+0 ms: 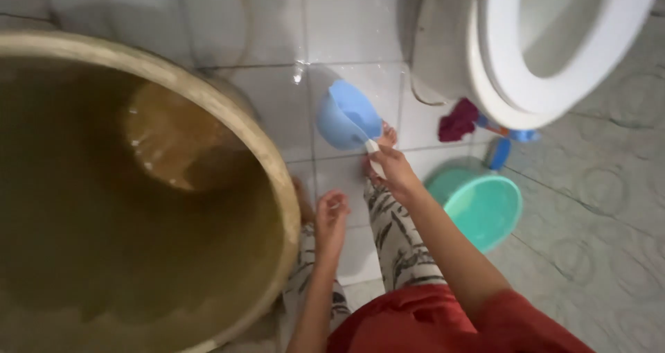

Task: Cleaning the toilet bowl, lid, and exterior surfaces using a rag, brush, and water.

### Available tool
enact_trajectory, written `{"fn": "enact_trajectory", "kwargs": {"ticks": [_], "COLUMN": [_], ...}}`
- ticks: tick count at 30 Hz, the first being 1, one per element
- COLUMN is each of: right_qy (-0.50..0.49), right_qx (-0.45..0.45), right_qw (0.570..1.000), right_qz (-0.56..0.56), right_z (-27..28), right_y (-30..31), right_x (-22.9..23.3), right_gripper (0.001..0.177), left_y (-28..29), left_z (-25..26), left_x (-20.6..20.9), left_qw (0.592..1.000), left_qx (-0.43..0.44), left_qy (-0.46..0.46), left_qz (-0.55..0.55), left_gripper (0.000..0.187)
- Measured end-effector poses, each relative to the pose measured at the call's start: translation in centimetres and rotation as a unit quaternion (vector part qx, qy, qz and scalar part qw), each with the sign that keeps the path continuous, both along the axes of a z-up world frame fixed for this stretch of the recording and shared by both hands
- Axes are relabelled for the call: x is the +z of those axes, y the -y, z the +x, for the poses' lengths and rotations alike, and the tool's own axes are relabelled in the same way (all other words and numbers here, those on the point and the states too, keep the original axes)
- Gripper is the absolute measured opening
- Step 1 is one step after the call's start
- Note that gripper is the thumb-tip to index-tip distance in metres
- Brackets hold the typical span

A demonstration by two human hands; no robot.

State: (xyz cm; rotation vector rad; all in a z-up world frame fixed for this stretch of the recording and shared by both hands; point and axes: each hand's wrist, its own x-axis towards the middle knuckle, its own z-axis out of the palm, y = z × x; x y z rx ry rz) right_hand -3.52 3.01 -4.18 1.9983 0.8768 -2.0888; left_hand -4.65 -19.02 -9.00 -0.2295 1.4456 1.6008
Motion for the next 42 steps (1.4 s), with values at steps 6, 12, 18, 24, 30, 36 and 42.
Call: {"fn": "enact_trajectory", "kwargs": {"ticks": [6,12,18,24,30,36,42], "right_qy": [-0.143,-0.098,-0.108,-0.140,-0.128,-0.148,-0.098], "right_qx": [0.398,0.462,0.503,0.524,0.558,0.539,0.559], "right_qw": [0.741,0.828,0.792,0.736,0.704,0.645,0.645], "right_qz": [0.521,0.301,0.328,0.406,0.420,0.522,0.511], "right_z": [-0.7,-7.7,-10.4,-14.7,-22.0,-28.8,-32.8], "right_y": [-2.8,-8.1,-10.9,-11.7,-11.7,-11.4,-11.1], "right_x": [-7.7,-0.3,-1.5,-9.8,-18.9,-28.5,-31.8], "right_gripper": [0.054,0.058,0.061,0.062,0.058,0.066,0.064], "left_y": [-4.7,-9.5,-13.1,-15.0,-17.4,-19.5,-21.7], "left_z": [-1.9,-5.6,-7.6,-8.9,-14.5,-20.2,-23.0], "left_x": [-2.9,-2.4,-4.8,-11.0,-11.5,-13.1,-12.6], "left_qw": [0.996,0.991,0.974,0.963,0.960,0.948,0.961], "left_qx": [0.058,0.098,0.172,0.267,0.261,0.308,0.270], "left_qy": [0.025,-0.021,0.005,-0.021,0.006,-0.056,-0.054], "left_qz": [-0.068,-0.083,-0.149,-0.034,-0.098,-0.063,-0.018], "left_gripper": [0.032,0.036,0.031,0.031,0.035,0.037,0.038]}}
